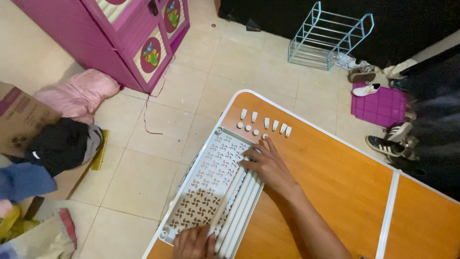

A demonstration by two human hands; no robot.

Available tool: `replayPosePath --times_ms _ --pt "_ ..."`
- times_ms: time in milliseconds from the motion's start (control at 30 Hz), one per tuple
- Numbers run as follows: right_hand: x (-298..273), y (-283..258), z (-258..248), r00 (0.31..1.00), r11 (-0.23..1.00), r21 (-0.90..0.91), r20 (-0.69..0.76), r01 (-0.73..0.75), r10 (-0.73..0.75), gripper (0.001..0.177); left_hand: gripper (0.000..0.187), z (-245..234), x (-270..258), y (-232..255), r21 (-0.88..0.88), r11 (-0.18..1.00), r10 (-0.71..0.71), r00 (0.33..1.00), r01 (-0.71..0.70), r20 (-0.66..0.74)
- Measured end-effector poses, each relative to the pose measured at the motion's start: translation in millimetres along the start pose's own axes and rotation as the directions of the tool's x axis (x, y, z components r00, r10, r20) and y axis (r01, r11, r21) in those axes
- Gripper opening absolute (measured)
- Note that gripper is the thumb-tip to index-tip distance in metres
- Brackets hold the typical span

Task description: The person assembles a white plastic shelving unit on a wooden table. They connect white plastic poles to perforated shelves and secure them with small white plastic caps. The person repeatedly inserts poles into shelf holes and snaps caps onto the ends to lock the structure.

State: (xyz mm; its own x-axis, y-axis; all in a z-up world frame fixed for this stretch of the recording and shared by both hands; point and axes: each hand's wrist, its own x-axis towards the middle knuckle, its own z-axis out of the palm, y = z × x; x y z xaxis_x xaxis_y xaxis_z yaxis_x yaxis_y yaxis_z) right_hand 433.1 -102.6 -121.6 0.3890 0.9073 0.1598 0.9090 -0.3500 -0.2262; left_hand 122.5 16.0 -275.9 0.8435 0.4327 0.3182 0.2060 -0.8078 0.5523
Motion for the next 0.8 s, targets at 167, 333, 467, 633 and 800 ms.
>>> replayPosePath --times_ms 167,333,467,633,800 --pt "1 -1 -1 0.998 0.999 0.000 0.054 -0.032 0.032 0.031 0.038 5 -6 0 0.082 0.997 0.008 0.996 -0.015 0.084" --pt "-1 -2 -4 0.998 0.999 0.017 0.050 -0.038 0.037 0.032 0.038 8 -8 7 0.067 0.998 -0.013 0.999 0.009 0.052" --pt "-4 -2 -7 1.000 1.000 0.029 0.022 -0.012 0.011 0.033 0.041 4 -7 10 0.039 0.999 -0.017 1.000 0.016 0.024" --pt "-15 -12 -18 0.997 0.997 0.026 -0.001 -0.076 0.076 0.043 0.039 3 -10 6 0.035 0.999 0.008 0.997 -0.010 0.070" --pt "-35 -36 -44 0.990 0.990 0.009 -0.016 -0.138 0.138 0.058 0.046 1 -23 -5 0.044 0.992 0.116 0.993 -0.118 0.038"
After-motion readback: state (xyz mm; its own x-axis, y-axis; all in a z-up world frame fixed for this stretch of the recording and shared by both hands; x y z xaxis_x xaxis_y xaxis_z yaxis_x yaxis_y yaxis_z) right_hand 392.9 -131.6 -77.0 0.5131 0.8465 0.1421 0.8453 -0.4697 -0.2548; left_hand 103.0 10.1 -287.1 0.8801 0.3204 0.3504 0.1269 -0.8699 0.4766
